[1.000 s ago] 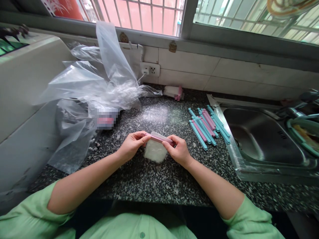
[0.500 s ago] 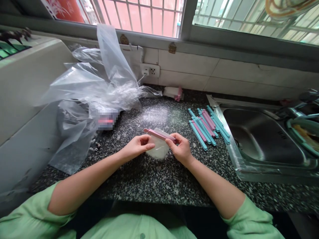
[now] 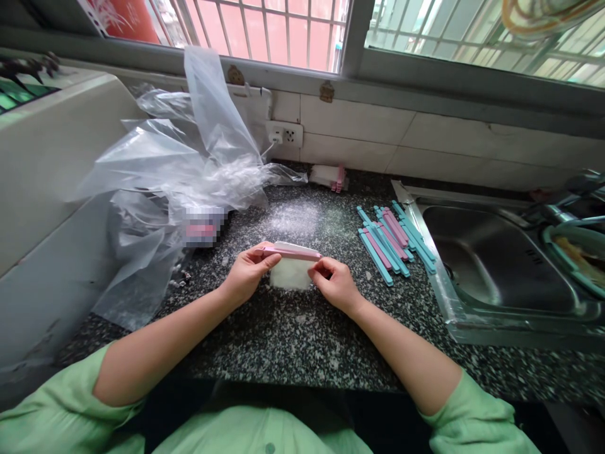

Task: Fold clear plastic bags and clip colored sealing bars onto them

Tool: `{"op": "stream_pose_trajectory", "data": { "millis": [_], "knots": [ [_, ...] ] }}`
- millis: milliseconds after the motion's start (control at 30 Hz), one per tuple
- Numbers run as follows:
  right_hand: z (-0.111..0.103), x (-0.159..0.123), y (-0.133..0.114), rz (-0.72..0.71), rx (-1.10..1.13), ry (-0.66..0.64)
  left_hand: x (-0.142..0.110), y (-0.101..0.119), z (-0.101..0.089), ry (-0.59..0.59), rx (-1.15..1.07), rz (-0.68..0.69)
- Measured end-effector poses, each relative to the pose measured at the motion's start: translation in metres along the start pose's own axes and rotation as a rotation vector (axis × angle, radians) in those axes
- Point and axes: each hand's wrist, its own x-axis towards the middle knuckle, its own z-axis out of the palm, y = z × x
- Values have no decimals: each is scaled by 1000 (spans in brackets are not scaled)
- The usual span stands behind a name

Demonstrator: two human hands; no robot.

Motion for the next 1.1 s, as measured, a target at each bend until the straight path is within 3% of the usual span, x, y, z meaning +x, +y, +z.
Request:
{"op": "stream_pose_trajectory", "data": {
  "millis": [133,233,367,500,833,1100],
  "knots": [
    [-2,1,3,-77,-87,110,1,-4,-1,57,-21,-8],
    [-6,3,6,-229,-245,226,2,-6,-1,86,-10,-9],
    [-9,7,10,-417,-482,223,2,-9,-1,86,-10,-73],
    [-7,8,12,-489,-616,207,3,-11,-1,77,-14,-130],
    [-6,27,20,-367,-747,279,23,-32,1,119,258,40],
    [-12,87,34,-125,-890,407,92,-47,23,180,378,225]
  ]
}}
